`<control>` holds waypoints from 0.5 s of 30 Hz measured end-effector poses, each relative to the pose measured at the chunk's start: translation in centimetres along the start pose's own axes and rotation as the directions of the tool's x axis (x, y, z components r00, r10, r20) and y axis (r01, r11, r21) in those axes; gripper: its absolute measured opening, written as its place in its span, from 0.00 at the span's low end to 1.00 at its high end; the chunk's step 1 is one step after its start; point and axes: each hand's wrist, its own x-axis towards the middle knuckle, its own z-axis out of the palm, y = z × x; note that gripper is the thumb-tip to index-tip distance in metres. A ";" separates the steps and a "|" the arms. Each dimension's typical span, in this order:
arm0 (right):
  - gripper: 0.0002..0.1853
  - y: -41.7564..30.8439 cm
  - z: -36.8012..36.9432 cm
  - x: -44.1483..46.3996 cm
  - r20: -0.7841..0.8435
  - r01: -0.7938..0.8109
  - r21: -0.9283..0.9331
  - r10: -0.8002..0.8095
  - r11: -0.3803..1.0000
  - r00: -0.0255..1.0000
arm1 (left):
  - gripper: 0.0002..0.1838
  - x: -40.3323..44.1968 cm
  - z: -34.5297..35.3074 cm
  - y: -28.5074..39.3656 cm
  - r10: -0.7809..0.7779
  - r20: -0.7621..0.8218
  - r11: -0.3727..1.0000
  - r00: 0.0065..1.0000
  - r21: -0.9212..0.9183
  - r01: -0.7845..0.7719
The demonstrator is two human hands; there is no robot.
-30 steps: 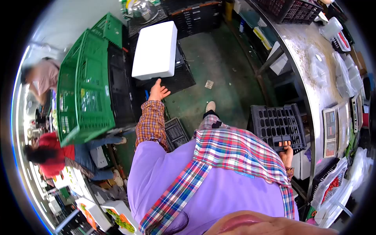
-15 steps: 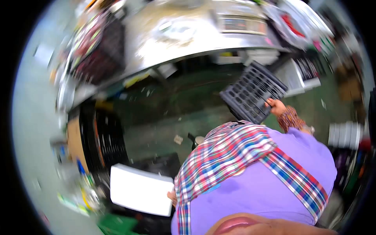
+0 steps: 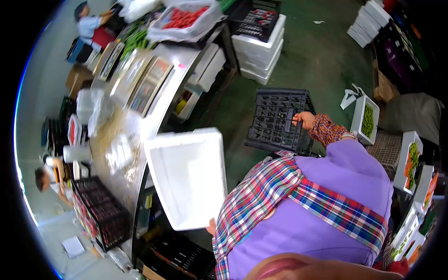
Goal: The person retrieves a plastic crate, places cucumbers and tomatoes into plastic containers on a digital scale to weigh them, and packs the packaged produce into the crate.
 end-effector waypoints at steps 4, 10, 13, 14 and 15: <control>0.17 -3.6 -8.0 -1.2 -0.062 0.072 0.200 -0.061 0.977 0.996 | 0.17 1.2 14.3 5.8 0.236 0.235 0.965 0.943 0.056 -0.256; 0.15 -6.3 -16.0 -3.8 -0.217 0.265 0.467 -0.181 0.844 0.959 | 0.17 4.0 38.4 15.2 0.084 0.644 0.996 0.761 -0.049 -0.069; 0.14 -5.4 -18.6 -4.3 -0.324 0.367 0.524 -0.219 0.768 0.920 | 0.19 4.3 49.3 20.6 0.034 0.792 0.998 0.609 -0.060 0.022; 0.14 -5.0 -19.5 -4.4 -0.347 0.395 0.534 -0.232 0.748 0.909 | 0.21 3.7 52.7 22.4 0.040 0.828 0.998 0.559 -0.057 0.012; 0.14 -4.4 -20.0 -4.6 -0.353 0.418 0.544 -0.254 0.727 0.901 | 0.23 3.5 56.1 24.0 0.033 0.833 0.999 0.552 -0.043 0.007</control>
